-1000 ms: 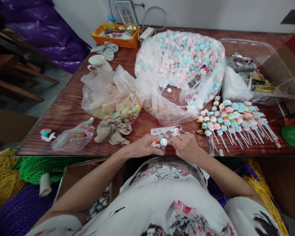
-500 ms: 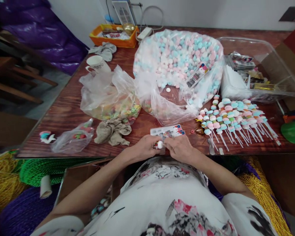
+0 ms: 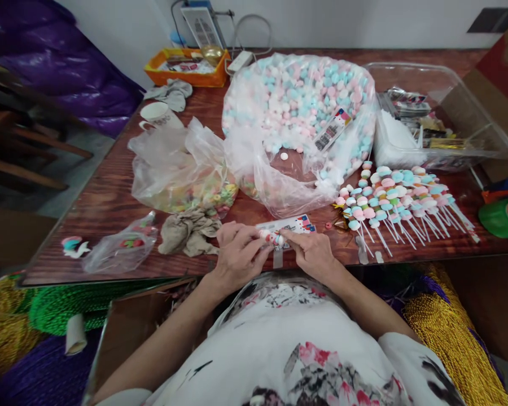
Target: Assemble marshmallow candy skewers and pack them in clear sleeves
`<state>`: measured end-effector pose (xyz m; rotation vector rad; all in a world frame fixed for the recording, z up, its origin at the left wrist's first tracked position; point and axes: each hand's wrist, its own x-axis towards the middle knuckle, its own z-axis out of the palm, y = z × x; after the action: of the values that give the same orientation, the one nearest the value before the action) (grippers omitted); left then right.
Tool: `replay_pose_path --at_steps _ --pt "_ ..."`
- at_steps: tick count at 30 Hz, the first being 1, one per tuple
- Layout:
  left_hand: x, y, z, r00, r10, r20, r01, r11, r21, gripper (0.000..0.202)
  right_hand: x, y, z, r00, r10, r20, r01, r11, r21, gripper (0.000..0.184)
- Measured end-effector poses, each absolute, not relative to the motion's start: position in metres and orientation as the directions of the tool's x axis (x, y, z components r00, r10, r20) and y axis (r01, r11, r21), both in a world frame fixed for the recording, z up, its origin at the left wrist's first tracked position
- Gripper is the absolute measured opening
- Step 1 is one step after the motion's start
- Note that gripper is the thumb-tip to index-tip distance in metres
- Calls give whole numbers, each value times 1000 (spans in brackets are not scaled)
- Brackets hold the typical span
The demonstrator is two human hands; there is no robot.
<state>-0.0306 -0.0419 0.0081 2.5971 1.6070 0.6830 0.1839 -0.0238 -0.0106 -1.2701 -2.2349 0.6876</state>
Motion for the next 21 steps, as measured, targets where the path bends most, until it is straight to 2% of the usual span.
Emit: replay_pose_path --at_steps 6,12,21 --pt "-18 -47 6 294 912 287 896 -367 250 17 177 -31 -20 -441 881 171 727 463 -508 43" --pt "-8 -50 -2 235 951 198 917 -285 279 22 173 -32 -29 -433 892 127 796 445 -412 44" --pt "-2 -54 -8 184 976 116 929 -211 303 25 171 -35 -31 -434 897 84 824 433 -364 44"
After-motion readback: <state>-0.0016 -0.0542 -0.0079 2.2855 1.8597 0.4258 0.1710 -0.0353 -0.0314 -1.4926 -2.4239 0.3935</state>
